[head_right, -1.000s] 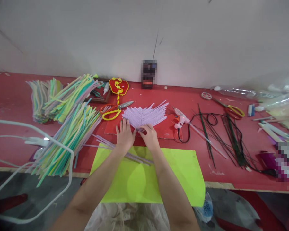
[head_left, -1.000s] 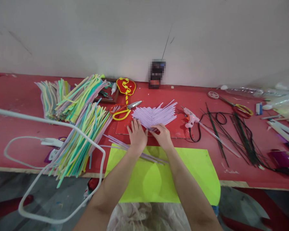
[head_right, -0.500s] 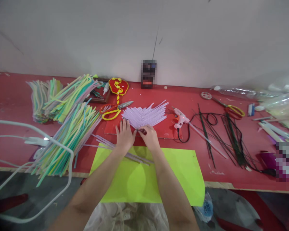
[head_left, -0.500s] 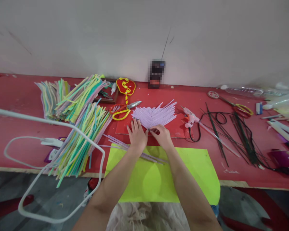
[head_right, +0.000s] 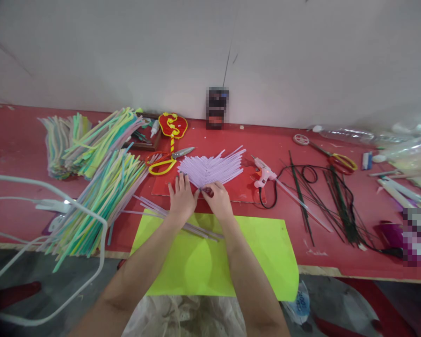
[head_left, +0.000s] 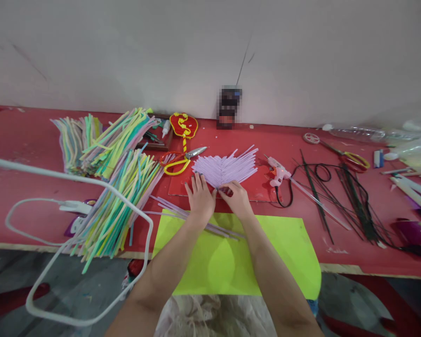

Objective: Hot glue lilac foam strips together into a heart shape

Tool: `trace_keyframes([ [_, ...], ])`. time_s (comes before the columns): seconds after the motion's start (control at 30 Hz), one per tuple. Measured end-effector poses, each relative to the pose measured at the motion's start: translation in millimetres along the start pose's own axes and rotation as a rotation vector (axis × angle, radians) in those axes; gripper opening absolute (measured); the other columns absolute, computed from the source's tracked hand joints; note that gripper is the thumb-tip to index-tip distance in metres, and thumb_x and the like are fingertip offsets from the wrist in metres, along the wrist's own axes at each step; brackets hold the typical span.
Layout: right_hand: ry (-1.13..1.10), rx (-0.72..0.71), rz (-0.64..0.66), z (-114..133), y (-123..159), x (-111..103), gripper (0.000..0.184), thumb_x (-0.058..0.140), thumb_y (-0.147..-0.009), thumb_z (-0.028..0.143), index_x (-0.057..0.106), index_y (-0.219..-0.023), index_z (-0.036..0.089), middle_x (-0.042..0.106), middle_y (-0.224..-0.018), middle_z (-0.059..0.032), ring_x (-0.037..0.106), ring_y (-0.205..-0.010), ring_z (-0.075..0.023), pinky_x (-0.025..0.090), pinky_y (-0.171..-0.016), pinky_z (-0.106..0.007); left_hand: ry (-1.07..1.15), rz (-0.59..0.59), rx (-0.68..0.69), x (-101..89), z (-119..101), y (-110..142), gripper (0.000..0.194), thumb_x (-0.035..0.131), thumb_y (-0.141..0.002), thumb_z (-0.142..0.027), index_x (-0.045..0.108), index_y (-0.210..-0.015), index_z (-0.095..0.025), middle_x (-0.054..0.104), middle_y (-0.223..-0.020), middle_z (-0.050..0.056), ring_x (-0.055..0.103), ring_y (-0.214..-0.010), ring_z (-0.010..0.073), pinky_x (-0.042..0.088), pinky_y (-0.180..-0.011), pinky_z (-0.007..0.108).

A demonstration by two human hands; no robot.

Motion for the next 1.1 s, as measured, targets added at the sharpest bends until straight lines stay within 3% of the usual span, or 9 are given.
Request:
trace_keyframes([
  [0.27, 0.021, 0.004, 0.004, 2, 1, -2, 0.006, 0.059, -0.078, 0.015, 0.062, -0.078, 0.021, 0.059, -0.081, -0.0027, 0.055, -0.068, -0.0161, 0.049, -0.07, -0.031, 0.026, -0.004, 0.08, -0.9, -4, 0, 0.054, 0.035, -0.096, -0.037, 0.035, -0.146, -0.017, 0.028, -0.155, 0.014, 0.024, -0.143, 0.0311, 0.017, -0.115, 0.057],
  [0.83, 0.061, 0.005, 0.029, -2, 0, -3, 0.009, 0.06, -0.081, 0.02, 0.065, -0.075, 0.021, 0.061, -0.081, -0.0042, 0.058, -0.076, -0.019, 0.048, -0.074, -0.034, 0.037, 0.012, 0.082, 1.6, -2, -1, 0.056, 0.037, -0.095, -0.039, 0.033, -0.146, -0.017, 0.026, -0.156, 0.014, 0.023, -0.144, 0.0306, 0.015, -0.116, 0.057],
  [1.1, 0.017, 0.027, -0.06, -9, 0, -8, 0.012, 0.065, -0.08, 0.029, 0.069, -0.088, 0.021, 0.059, -0.089, -0.0053, 0.06, -0.086, -0.0201, 0.05, -0.085, -0.038, 0.041, 0.042, 0.088, 1.8, -3, -1, 0.055, 0.036, -0.096, -0.037, 0.032, -0.147, -0.016, 0.024, -0.157, 0.014, 0.023, -0.144, 0.0297, 0.016, -0.115, 0.057],
])
Point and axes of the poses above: each hand's wrist, its own y-axis away from the middle knuckle, its own x-axis out of the palm, z = x × y, the point moved 6 cm from there along -y, towards the middle knuckle
